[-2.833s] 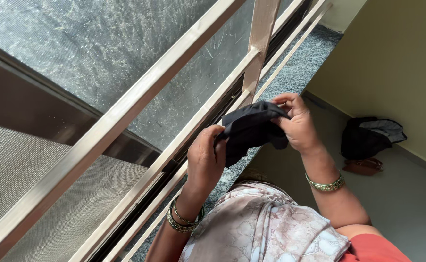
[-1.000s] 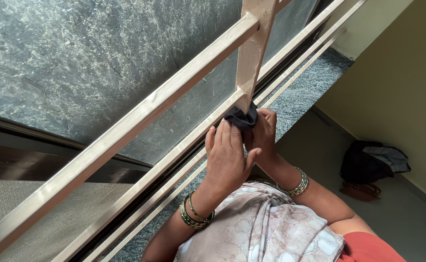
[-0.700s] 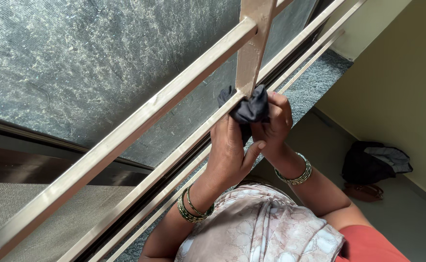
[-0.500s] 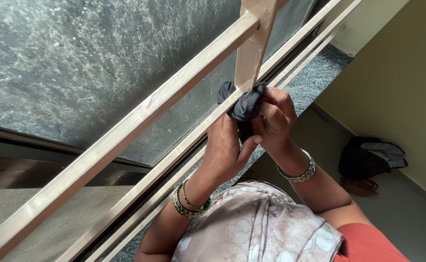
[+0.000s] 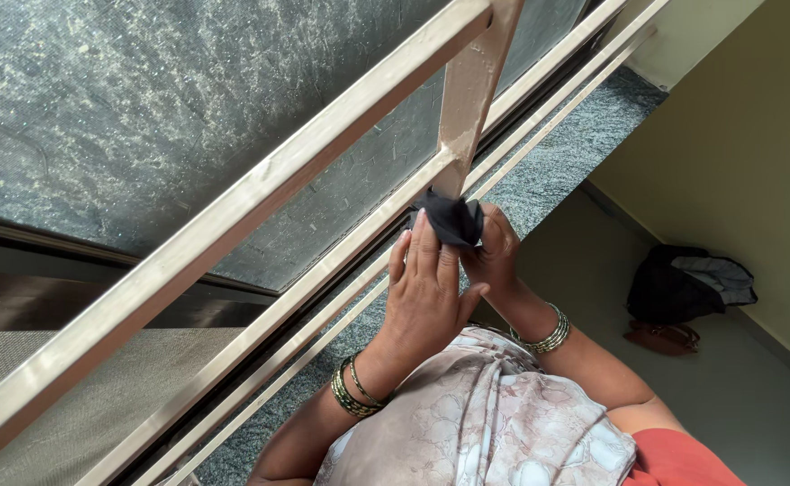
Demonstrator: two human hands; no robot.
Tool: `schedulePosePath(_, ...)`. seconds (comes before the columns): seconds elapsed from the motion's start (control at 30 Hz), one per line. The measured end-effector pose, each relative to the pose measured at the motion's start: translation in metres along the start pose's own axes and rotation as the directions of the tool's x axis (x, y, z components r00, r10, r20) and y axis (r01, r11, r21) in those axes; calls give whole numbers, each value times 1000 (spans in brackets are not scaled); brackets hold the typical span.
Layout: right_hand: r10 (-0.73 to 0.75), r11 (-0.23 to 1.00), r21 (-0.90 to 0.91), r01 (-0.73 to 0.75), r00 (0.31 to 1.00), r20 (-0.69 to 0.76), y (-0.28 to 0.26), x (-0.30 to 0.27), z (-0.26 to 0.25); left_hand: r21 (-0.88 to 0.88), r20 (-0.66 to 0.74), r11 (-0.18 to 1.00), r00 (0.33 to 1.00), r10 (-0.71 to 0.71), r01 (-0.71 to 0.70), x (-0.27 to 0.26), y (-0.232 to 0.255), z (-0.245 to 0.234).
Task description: The person wipes the horizontal and vertical bars of a window frame using a dark cloth. They systematically clean the metal bars, moving from one section to another while holding the frame steady with their other hand.
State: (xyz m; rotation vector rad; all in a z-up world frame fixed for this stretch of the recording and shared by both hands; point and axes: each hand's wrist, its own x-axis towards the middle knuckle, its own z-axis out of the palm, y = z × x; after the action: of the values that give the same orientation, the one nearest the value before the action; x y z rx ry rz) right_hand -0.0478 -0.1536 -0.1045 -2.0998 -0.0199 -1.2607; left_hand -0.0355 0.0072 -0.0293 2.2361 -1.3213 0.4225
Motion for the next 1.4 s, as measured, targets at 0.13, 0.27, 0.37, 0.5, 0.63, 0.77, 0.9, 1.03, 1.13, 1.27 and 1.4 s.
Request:
schedulePosePath(0.13,99,995,6,-99,995,10,-4,0,3,-43,-26,999,999,-35,33,1,9,-1)
schedulePosePath(0.27,-59,998,-28,57,997,-43,-20,39,2,-189,-120,980,989,-82,58,27,-1,-9)
schedulePosePath(0.37,78,991,112,-77,997,-7,-33,62,3,-354,-1,917,981,-196,183,42,-8,-20)
schedulePosePath(0.5,-46,999,-1,46,999,-16,-27,59,6,-282,-205,959,975,-80,19,37,-11,-20)
schedulePosePath(0.63,-49,995,-83,49,999,4,-9,24,10,-228,-93,971,990,-102,78,14,-14,0)
schedulePosePath(0.77,4,999,-35,-3,1000,20,6,-11,13,-81,-80,996,996,26,-32,-10,-17,20)
schedulePosePath(0.9,23,999,-36,-19,995,99,34,-45,29,-35,-21,998,999,47,-48,-30,-19,52)
schedulePosePath(1.03,32,996,-84,-18,986,166,62,-73,40,-132,69,985,993,-100,109,-41,-23,77)
schedulePosePath(1.13,44,990,-137,-17,979,198,68,-77,41,-222,9,963,988,-152,150,-45,-30,84)
schedulePosePath(1.27,103,986,-156,-66,964,244,54,-65,41,-387,44,885,963,-264,261,-39,-35,82)
schedulePosePath(1.4,113,991,31,-127,953,281,34,-36,37,-630,39,745,967,-253,220,-27,-42,67)
